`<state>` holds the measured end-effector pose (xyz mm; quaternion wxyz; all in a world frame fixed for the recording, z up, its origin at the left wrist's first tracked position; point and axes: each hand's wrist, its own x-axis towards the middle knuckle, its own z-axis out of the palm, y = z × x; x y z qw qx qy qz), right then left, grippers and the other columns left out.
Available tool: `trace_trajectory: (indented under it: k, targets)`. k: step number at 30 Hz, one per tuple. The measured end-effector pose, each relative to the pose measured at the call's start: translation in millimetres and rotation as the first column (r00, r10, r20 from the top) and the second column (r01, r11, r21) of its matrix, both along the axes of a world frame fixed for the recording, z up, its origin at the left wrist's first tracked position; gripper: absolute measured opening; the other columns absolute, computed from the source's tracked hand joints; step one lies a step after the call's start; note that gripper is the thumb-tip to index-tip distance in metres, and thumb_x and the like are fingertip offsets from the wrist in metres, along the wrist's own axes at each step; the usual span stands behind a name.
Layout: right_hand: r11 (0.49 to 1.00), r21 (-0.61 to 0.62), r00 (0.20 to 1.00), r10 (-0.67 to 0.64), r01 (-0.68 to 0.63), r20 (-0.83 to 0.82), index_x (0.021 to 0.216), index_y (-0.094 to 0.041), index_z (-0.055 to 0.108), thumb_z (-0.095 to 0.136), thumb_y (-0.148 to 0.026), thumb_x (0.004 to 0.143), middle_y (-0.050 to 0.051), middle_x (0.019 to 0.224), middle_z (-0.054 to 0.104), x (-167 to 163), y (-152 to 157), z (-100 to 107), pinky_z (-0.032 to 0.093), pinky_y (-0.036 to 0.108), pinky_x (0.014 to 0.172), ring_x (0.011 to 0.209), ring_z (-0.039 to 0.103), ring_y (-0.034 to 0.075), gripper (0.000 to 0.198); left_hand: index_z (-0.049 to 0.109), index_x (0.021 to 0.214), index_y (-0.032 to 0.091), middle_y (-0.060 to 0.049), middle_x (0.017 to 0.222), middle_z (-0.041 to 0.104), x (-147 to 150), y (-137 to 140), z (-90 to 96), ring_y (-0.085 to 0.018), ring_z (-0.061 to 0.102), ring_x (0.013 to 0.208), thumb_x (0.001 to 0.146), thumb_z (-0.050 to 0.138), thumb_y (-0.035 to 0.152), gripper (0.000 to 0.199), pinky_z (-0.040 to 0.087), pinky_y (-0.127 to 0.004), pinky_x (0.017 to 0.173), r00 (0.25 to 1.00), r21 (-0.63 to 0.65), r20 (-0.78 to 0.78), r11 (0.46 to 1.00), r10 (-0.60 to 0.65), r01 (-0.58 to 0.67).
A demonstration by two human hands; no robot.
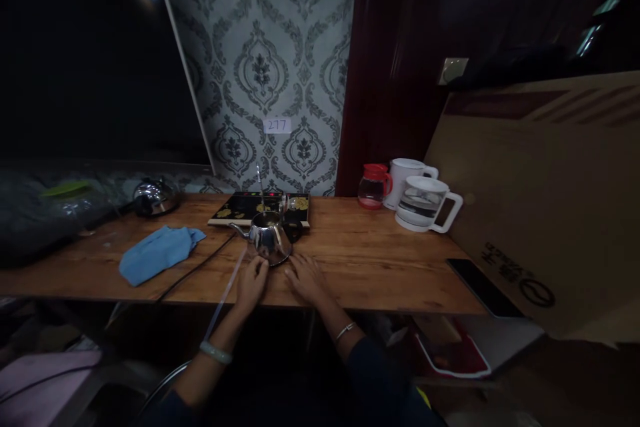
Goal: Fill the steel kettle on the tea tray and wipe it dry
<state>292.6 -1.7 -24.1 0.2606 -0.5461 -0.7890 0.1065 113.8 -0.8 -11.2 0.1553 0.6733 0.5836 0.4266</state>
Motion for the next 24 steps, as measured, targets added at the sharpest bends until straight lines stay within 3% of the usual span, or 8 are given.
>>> trace_trajectory:
  k: [8, 14, 20, 24]
  targets:
    - [1.0, -0.022, 1.0, 0.0, 0.001, 0.013, 0.145, -0.017, 0.036, 0.041, -0.04, 0.093, 0.011, 0.145, 0.047, -0.2, -6.5, 3.9, 0.026, 0.044, 0.111, 0.134, 0.039, 0.025, 0.057, 0.056, 0.071, 0.02, -0.004, 0.07, 0.063, -0.7, -1.8, 2.8, -0.017, 0.058, 0.07, 0.086, 0.038, 0.034, 0.027, 0.038, -0.026, 0.064, 1.0, 0.045, -0.01, 0.999, -0.005, 0.005]
    - [1.0, 0.011, 1.0, 0.005, -0.005, -0.019, 0.149, -0.018, 0.025, 0.044, -0.038, 0.091, 0.011, 0.149, 0.041, 0.1, -7.9, 5.9, 0.028, 0.042, 0.11, 0.136, 0.037, 0.024, 0.065, 0.053, 0.063, 0.02, -0.004, 0.067, 0.062, -5.0, 3.4, -0.4, -0.018, 0.057, 0.068, 0.088, 0.026, 0.043, 0.044, 0.041, -0.028, 0.067, 0.984, 0.06, 0.178, 0.998, -0.031, 0.021]
    - [1.0, -0.001, 1.0, 0.013, -0.013, 0.007, 0.15, -0.023, 0.024, 0.044, -0.038, 0.092, 0.009, 0.149, 0.042, -1.6, -10.8, 7.9, 0.026, 0.043, 0.111, 0.136, 0.037, 0.024, 0.063, 0.051, 0.062, 0.02, -0.002, 0.064, 0.058, -4.6, 4.8, -3.8, -0.016, 0.054, 0.065, 0.084, 0.035, 0.041, 0.034, 0.038, -0.026, 0.064, 0.994, 0.077, 0.103, 0.997, -0.032, 0.024]
    - [1.0, 0.01, 1.0, 0.014, -0.015, 0.011, 0.149, -0.023, 0.025, 0.044, -0.038, 0.092, 0.009, 0.148, 0.042, -1.8, -11.0, 5.8, 0.026, 0.044, 0.111, 0.135, 0.039, 0.025, 0.062, 0.053, 0.066, 0.019, 0.0, 0.064, 0.056, -5.2, 5.1, -4.8, -0.015, 0.054, 0.065, 0.082, 0.039, 0.039, 0.029, 0.039, -0.025, 0.063, 0.989, 0.096, 0.139, 0.995, -0.04, 0.027]
